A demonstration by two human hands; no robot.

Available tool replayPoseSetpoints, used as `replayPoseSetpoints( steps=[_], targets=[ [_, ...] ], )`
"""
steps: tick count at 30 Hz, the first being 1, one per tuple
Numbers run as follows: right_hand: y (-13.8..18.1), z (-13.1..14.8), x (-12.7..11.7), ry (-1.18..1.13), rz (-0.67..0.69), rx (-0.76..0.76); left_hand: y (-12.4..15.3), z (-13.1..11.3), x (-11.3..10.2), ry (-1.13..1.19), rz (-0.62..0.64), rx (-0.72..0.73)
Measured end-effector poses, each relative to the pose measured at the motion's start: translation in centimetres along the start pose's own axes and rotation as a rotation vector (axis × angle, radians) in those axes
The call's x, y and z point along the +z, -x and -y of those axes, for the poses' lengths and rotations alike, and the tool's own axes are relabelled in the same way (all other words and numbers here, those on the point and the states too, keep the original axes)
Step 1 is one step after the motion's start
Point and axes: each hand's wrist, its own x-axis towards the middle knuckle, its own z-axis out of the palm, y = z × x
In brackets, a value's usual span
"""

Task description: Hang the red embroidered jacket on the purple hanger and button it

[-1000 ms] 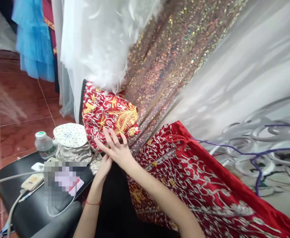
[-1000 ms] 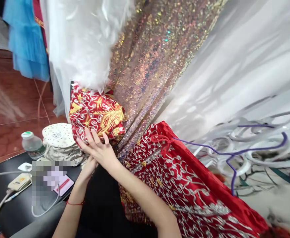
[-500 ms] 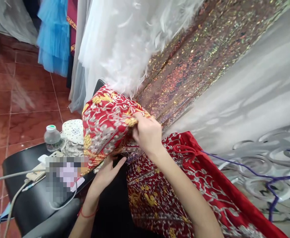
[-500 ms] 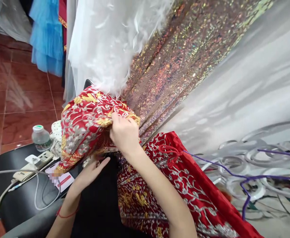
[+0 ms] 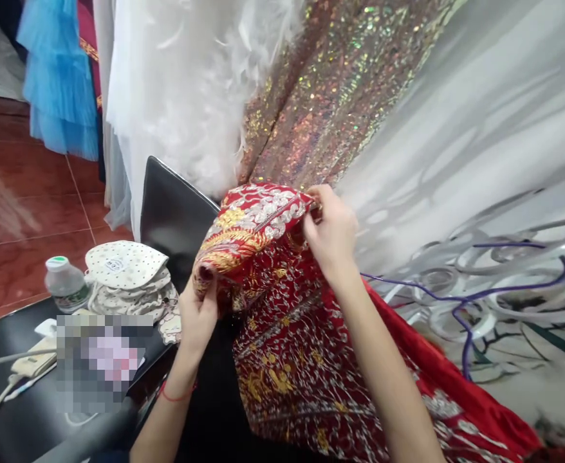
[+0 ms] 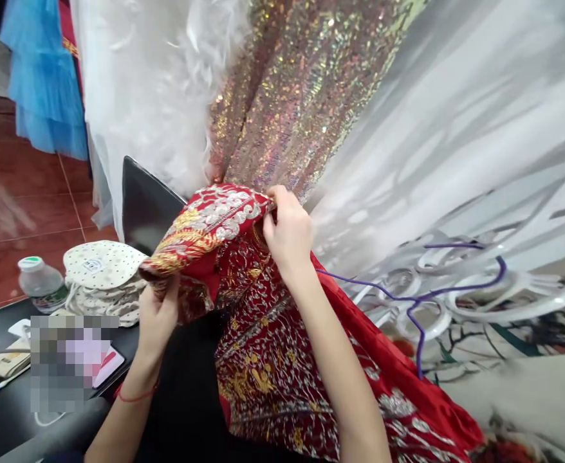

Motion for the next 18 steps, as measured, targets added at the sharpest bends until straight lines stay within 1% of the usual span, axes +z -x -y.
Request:
replayPoseSetpoints(
  steps=[2,4,5,7,8,10,12,14,16,17,18],
  targets=[
    [-0.2,-1.7,0.7,0.044,-0.006,0.072,-0.5,-0.7,0.1,-0.047,-0.031,0.131],
    [0.1,-3.1,1.5,0.033,0.036,0.205,-0.6,-1.6,0.1,-0.091,-0.045,0.222],
    [0.3,-3.6,1.8,-0.028,0.081,0.264,-0.6,-2.1,0.2,-0.109,-0.04,0.258],
    [0.6,-4.5,2.3,-0.266,0.184,0.326,-0.3,-3.3,0.4,-0.134,0.007,0.328],
    [0.6,-4.8,2.4,-0.415,0.226,0.315,-0.2,-4.0,0.7,-0.14,0.049,0.368],
    [0.6,-5.2,2.3,-0.686,0.293,0.223,0.1,-5.5,1.2,-0.135,0.144,0.449],
    [0.7,-5.5,2.0,-0.851,0.388,0.105,0.2,-6.9,1.6,-0.074,0.221,0.494],
    [1.0,-5.4,1.5,-0.945,0.534,0.018,0.4,-8.0,1.9,0.05,0.257,0.44],
    [1.5,-5.0,1.1,-0.98,0.648,-0.071,0.5,-9.1,2.0,0.162,0.292,0.311],
    [1.8,-4.6,0.9,-0.95,0.653,-0.123,0.5,-9.5,2.0,0.194,0.322,0.249],
    [2.1,-4.2,0.8,-0.904,0.631,-0.171,0.5,-10.0,1.9,0.209,0.357,0.208]
  ],
)
